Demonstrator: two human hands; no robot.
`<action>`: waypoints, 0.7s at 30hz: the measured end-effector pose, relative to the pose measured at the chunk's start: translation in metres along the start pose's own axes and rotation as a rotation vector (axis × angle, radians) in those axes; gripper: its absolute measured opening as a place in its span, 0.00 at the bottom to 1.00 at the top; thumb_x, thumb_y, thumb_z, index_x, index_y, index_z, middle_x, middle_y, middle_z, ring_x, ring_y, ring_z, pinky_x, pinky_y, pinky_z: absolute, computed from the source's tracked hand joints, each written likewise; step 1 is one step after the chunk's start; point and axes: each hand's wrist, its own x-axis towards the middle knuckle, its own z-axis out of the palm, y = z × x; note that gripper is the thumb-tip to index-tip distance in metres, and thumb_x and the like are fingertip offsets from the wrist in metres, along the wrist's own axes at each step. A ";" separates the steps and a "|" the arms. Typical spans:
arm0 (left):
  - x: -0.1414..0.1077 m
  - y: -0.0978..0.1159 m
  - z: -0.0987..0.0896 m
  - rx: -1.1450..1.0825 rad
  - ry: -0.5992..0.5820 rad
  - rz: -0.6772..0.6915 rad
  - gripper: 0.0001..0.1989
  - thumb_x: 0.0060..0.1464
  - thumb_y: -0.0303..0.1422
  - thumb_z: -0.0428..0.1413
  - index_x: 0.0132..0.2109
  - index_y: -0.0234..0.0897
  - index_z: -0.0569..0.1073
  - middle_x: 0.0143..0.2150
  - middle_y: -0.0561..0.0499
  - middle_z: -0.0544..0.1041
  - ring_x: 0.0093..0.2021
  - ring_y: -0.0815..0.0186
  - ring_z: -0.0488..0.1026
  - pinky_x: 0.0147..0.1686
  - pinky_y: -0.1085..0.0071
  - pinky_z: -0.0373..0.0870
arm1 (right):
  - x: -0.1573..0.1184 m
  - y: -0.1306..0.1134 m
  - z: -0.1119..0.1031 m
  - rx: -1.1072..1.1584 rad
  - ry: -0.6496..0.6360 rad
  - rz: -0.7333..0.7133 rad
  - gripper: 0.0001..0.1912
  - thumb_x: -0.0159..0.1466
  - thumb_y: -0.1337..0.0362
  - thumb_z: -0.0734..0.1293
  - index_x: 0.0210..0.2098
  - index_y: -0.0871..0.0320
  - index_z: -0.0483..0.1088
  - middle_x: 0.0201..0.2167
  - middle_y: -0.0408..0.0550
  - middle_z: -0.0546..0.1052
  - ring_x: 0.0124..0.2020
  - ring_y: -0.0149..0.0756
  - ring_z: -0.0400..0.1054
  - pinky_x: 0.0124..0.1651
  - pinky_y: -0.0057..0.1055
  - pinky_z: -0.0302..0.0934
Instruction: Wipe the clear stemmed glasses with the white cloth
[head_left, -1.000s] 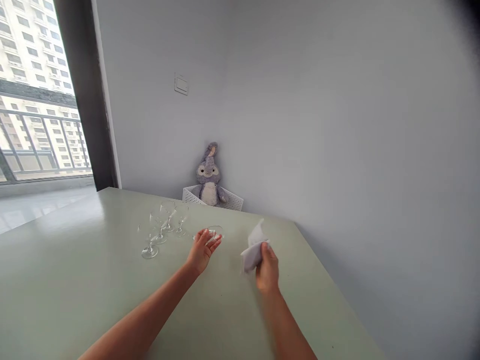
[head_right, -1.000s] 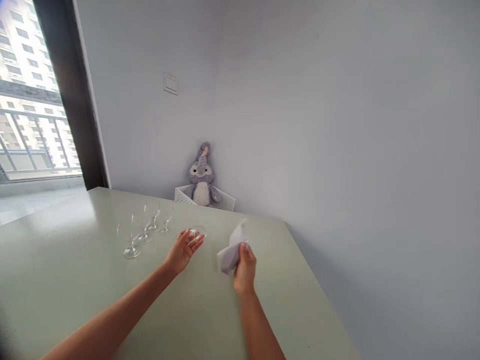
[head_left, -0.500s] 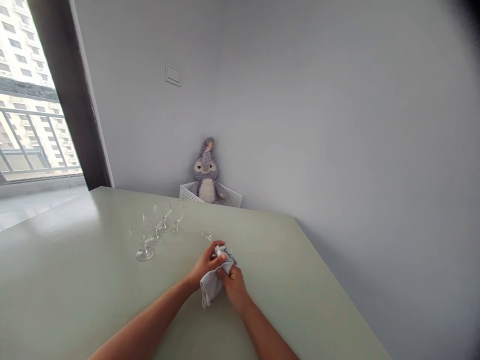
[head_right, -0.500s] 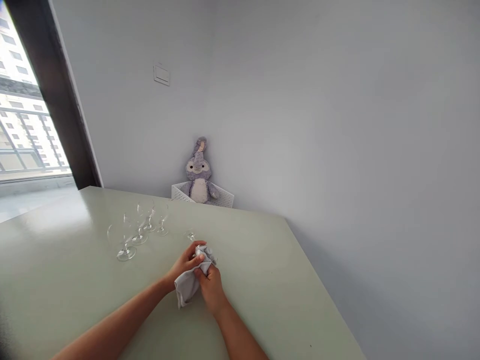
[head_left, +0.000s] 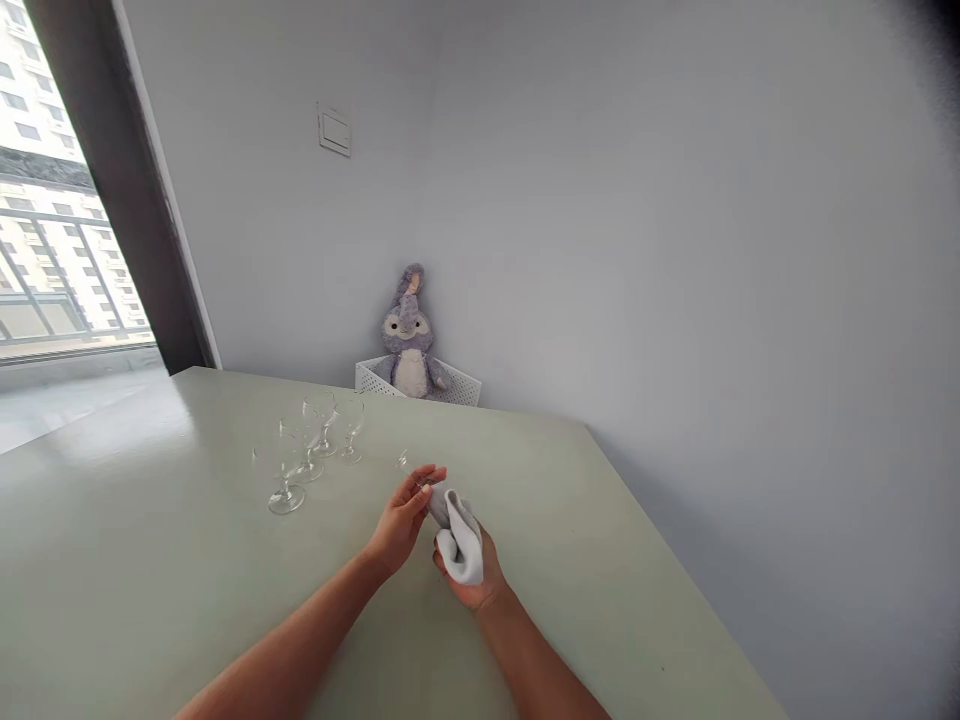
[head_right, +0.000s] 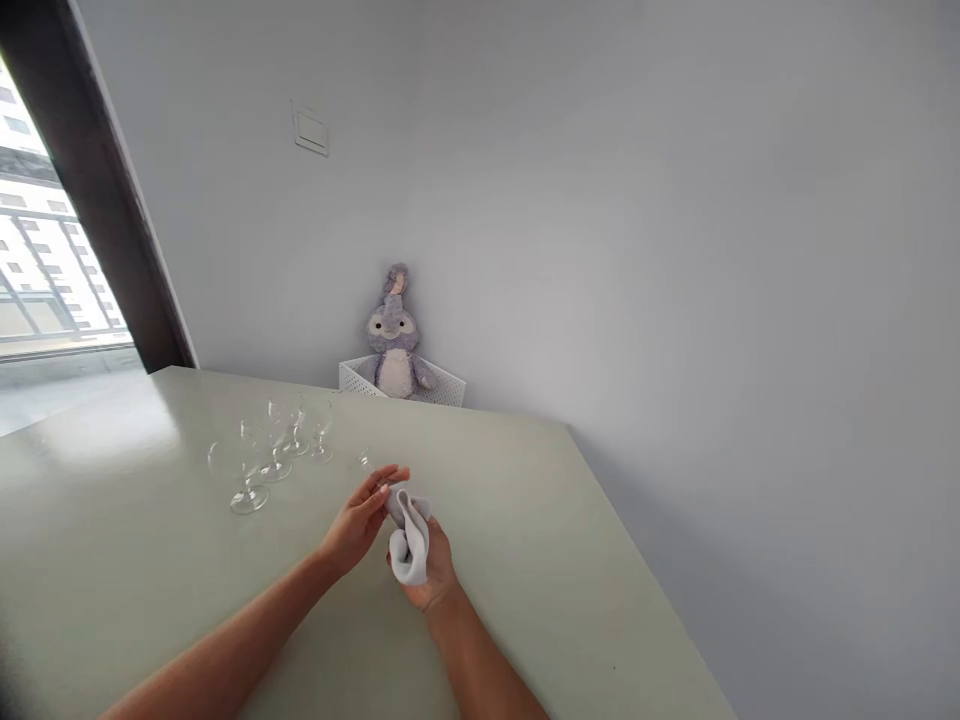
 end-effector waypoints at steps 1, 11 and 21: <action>0.000 0.001 -0.001 -0.005 -0.012 -0.021 0.16 0.47 0.33 0.58 0.46 0.39 0.70 0.51 0.46 0.70 0.47 0.63 0.68 0.45 0.70 0.63 | -0.001 0.003 0.001 -0.102 -0.010 -0.047 0.16 0.58 0.49 0.59 0.35 0.54 0.68 0.18 0.40 0.65 0.18 0.30 0.58 0.22 0.26 0.55; -0.004 0.010 0.006 0.260 0.092 0.069 0.17 0.49 0.41 0.54 0.45 0.38 0.71 0.44 0.47 0.74 0.44 0.63 0.70 0.41 0.72 0.65 | -0.005 0.001 0.000 -0.438 0.010 -0.339 0.19 0.55 0.48 0.62 0.35 0.56 0.72 0.27 0.46 0.74 0.27 0.36 0.65 0.31 0.29 0.58; 0.000 0.017 -0.005 0.100 0.013 -0.073 0.13 0.44 0.35 0.59 0.38 0.38 0.69 0.41 0.46 0.75 0.35 0.65 0.72 0.35 0.70 0.67 | -0.013 0.004 0.004 -0.414 -0.010 -0.294 0.17 0.53 0.49 0.64 0.32 0.56 0.71 0.25 0.45 0.72 0.25 0.34 0.63 0.28 0.28 0.59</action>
